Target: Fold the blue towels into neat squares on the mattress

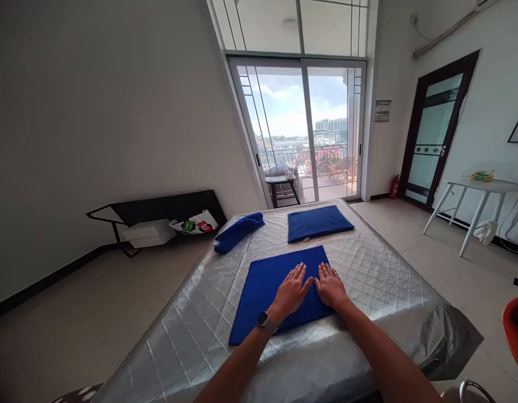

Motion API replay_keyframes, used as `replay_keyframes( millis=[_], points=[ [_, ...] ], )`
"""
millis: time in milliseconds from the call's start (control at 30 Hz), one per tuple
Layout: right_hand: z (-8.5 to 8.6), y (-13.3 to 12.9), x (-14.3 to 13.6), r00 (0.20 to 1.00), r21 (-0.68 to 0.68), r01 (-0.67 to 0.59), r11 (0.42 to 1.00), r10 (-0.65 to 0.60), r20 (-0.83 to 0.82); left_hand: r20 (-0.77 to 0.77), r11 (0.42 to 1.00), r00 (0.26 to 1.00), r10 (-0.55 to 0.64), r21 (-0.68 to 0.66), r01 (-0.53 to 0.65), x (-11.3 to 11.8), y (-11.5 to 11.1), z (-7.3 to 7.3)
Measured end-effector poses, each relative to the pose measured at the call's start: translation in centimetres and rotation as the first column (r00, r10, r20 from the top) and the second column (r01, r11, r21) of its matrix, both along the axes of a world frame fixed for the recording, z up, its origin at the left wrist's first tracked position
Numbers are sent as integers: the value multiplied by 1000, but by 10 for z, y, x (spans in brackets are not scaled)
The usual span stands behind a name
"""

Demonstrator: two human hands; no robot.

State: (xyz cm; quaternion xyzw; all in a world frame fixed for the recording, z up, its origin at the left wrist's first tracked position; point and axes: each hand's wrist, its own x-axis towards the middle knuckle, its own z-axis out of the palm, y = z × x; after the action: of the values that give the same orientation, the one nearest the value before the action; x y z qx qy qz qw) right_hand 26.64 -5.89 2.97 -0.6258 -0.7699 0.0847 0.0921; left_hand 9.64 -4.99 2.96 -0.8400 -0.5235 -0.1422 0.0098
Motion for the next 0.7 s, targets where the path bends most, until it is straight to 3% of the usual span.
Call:
replay_keyframes(
  millis=[100,167,267,500,600,700],
  points=[
    [-1,0,1,1000,4,-22,1000,22,9,-10,995,997,-72,-76,71,32,-5,-9],
    [-1,0,1,1000,8,-20,1000,20,5,-36,992,998,-59,-117,54,29,-6,-15],
    [-1,1,0,1000,12,-4,1000,4,-4,-69,992,998,12,-121,-20,-5,-7,-25],
    [1,1,0,1000,-27,12,1000,-12,5,-125,957,956,265,-88,-277,-126,-26,-47],
    [2,3,1,1000,-41,17,999,-16,21,-102,939,939,328,-76,-336,-146,-36,-51],
    [3,4,1,999,-33,19,999,-18,41,-87,939,939,333,-59,-338,-145,-40,-51]
  ],
)
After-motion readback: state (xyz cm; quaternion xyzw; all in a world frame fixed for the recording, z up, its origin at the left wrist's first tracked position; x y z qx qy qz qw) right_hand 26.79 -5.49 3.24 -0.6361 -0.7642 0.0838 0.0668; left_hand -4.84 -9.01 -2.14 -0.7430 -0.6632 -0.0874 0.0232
